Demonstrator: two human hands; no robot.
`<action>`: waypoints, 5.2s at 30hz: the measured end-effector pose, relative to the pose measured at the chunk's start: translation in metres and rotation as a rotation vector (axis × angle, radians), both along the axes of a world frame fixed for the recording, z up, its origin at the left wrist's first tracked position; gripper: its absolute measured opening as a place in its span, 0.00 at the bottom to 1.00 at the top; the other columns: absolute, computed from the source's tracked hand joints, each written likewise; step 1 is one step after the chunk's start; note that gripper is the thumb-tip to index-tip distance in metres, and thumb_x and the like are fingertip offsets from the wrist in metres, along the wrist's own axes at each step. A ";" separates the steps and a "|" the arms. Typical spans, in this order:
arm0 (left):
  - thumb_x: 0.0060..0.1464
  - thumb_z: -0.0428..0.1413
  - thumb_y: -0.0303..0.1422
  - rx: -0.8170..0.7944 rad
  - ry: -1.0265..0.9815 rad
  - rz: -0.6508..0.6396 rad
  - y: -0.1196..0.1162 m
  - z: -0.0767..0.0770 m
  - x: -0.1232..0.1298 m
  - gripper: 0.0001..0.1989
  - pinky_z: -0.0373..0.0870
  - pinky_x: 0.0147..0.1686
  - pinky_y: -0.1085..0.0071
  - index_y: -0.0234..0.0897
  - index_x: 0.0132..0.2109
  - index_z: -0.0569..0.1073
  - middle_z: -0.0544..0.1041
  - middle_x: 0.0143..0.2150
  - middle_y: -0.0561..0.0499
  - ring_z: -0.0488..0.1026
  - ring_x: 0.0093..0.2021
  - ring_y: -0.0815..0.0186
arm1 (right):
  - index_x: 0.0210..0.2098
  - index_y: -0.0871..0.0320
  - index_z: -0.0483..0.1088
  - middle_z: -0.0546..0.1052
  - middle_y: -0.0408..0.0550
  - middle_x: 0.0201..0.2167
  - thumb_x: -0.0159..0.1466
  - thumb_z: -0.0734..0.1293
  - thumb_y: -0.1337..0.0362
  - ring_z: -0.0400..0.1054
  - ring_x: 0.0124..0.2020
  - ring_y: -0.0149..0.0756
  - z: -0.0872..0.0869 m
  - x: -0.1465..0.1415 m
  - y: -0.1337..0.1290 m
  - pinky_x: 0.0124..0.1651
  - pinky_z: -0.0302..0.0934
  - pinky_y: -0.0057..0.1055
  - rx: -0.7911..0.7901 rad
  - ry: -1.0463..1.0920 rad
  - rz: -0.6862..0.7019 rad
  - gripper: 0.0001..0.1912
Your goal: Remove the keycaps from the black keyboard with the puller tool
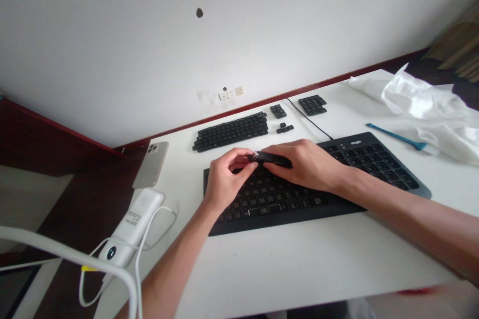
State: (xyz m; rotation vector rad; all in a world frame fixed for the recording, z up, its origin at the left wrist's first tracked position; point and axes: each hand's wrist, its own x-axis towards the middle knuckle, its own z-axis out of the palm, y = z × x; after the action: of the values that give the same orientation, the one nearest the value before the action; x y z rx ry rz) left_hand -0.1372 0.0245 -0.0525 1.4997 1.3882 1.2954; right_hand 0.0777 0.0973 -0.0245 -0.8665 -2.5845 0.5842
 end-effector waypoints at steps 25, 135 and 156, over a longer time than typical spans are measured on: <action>0.58 0.65 0.34 -0.004 0.085 -0.036 0.001 0.000 -0.001 0.10 0.81 0.45 0.71 0.38 0.47 0.79 0.82 0.44 0.49 0.81 0.40 0.66 | 0.43 0.55 0.79 0.80 0.44 0.30 0.70 0.65 0.58 0.71 0.28 0.33 0.003 0.000 -0.001 0.33 0.55 0.30 -0.035 0.013 -0.005 0.11; 0.56 0.67 0.34 -0.057 0.026 -0.045 0.003 0.001 -0.004 0.12 0.81 0.47 0.70 0.38 0.46 0.76 0.82 0.44 0.49 0.83 0.43 0.64 | 0.50 0.55 0.79 0.79 0.49 0.27 0.70 0.63 0.59 0.68 0.25 0.35 0.018 0.003 -0.009 0.31 0.49 0.33 0.154 -0.168 -0.051 0.15; 0.56 0.67 0.35 -0.008 -0.322 -0.031 -0.003 0.006 0.007 0.16 0.78 0.53 0.65 0.41 0.48 0.70 0.82 0.50 0.47 0.81 0.50 0.63 | 0.38 0.59 0.76 0.74 0.42 0.25 0.63 0.69 0.56 0.64 0.24 0.31 0.013 0.000 -0.001 0.30 0.55 0.30 -0.622 0.373 -0.078 0.12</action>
State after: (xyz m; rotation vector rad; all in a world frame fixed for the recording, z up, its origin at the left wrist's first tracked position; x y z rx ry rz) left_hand -0.1300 0.0214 -0.0462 1.2371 1.1554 1.4367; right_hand 0.0781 0.0968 -0.0115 -0.9184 -2.0356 1.4169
